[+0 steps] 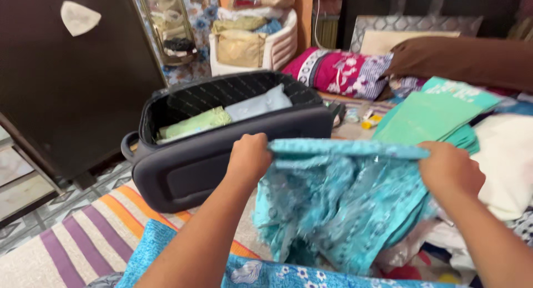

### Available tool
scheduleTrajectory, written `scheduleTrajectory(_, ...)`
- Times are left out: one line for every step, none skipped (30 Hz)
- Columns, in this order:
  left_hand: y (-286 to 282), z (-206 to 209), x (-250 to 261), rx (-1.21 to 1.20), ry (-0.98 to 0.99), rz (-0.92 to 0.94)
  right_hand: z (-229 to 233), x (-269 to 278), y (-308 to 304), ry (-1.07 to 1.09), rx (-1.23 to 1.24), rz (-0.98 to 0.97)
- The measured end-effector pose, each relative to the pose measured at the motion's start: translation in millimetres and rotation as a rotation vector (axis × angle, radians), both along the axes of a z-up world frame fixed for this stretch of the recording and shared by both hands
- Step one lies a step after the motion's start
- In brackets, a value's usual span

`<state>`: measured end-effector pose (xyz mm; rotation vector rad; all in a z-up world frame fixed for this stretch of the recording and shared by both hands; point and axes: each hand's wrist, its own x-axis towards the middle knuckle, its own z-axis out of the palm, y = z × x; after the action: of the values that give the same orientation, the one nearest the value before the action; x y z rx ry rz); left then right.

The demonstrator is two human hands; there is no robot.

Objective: The person folds and places several garments into an open suitcase on the floor. They handle a light green dress, a white embroidered top, and a blue sequined dress, folding each before placing them inside.

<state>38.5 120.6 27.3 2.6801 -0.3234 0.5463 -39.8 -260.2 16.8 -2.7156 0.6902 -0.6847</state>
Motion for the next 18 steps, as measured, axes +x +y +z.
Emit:
scheduleTrajectory(-2.5, -12.9, 7.7, -0.084, 0.111, 0.078, -7.7, 12.8, -9.7, -0.007, 0.152, -0.002)
scheduleTrajectory(-5.5, -23.6, 16.4, -0.174, 0.217, 0.154, -14.1, 25.7, -15.6, -0.019, 0.298, -0.008)
scheduleTrajectory(-6.1, -33.6, 24.3, -0.469, 0.351, 0.164, -23.7, 37.2, -14.4, -0.034, 0.335, 0.060)
scheduleTrajectory(-10.3, -42.2, 33.1, -0.770, 0.482, 0.169, -29.2, 47.0, -14.1, -0.053, 0.366, 0.125)
scheduleTrajectory(-14.7, -50.7, 40.0, -1.072, 0.611, 0.173, -31.8, 54.0, -13.4, -0.072, 0.397, 0.190)
scheduleTrajectory(-19.0, -57.2, 46.3, -1.201, 0.629, 0.149, -31.1, 61.7, -10.3, -0.021, 0.361, 0.168)
scheduleTrajectory(-24.9, -62.1, 50.9, -1.331, 0.645, 0.125, -28.7, 68.5, -4.5, 0.030, 0.325, 0.145)
scheduleTrajectory(-27.9, -64.5, 53.1, -1.457, 0.656, 0.103, -28.3, 73.3, 6.8, 0.080, 0.292, 0.126)
scheduleTrajectory(-31.9, -64.5, 52.6, -1.426, 0.649, 0.088, -28.5, 74.3, 20.1, 0.041, 0.258, 0.180)
scheduleTrajectory(-39.3, -60.1, 50.5, -1.392, 0.639, 0.067, -25.7, 74.7, 33.5, -0.004, 0.224, 0.231)
scheduleTrajectory(-46.9, -53.5, 44.7, -1.358, 0.630, 0.046, -21.5, 74.2, 47.5, -0.049, 0.190, 0.282)
scheduleTrajectory(-55.7, -42.8, 38.3, -1.241, 0.584, 0.055, -18.4, 73.6, 65.4, -0.194, 0.070, 0.400)
scheduleTrajectory(-64.7, -30.3, 29.5, -1.125, 0.538, 0.065, -15.0, 70.3, 82.1, -0.338, -0.054, 0.514)
scheduleTrajectory(-75.1, -16.1, 19.0, -1.210, 0.582, -0.057, -10.2, 66.0, 96.4, -0.400, -0.087, 0.561)
scheduleTrajectory(-82.7, -1.0, 8.0, -1.292, 0.627, -0.182, -5.9, 61.4, 112.4, -0.462, -0.121, 0.608)
scheduleTrajectory(-85.7, 13.3, -3.5, -1.240, 0.577, -0.334, 0.7, 53.4, 120.7, -0.521, -0.155, 0.654)
scheduleTrajectory(-87.3, 27.2, -14.4, -1.183, 0.525, -0.485, 11.6, 44.3, 121.2, -0.329, -0.057, 0.562)
scheduleTrajectory(-87.0, 40.7, -24.4, -1.120, 0.470, -0.634, 24.6, 36.7, 121.1, -0.143, 0.042, 0.467)
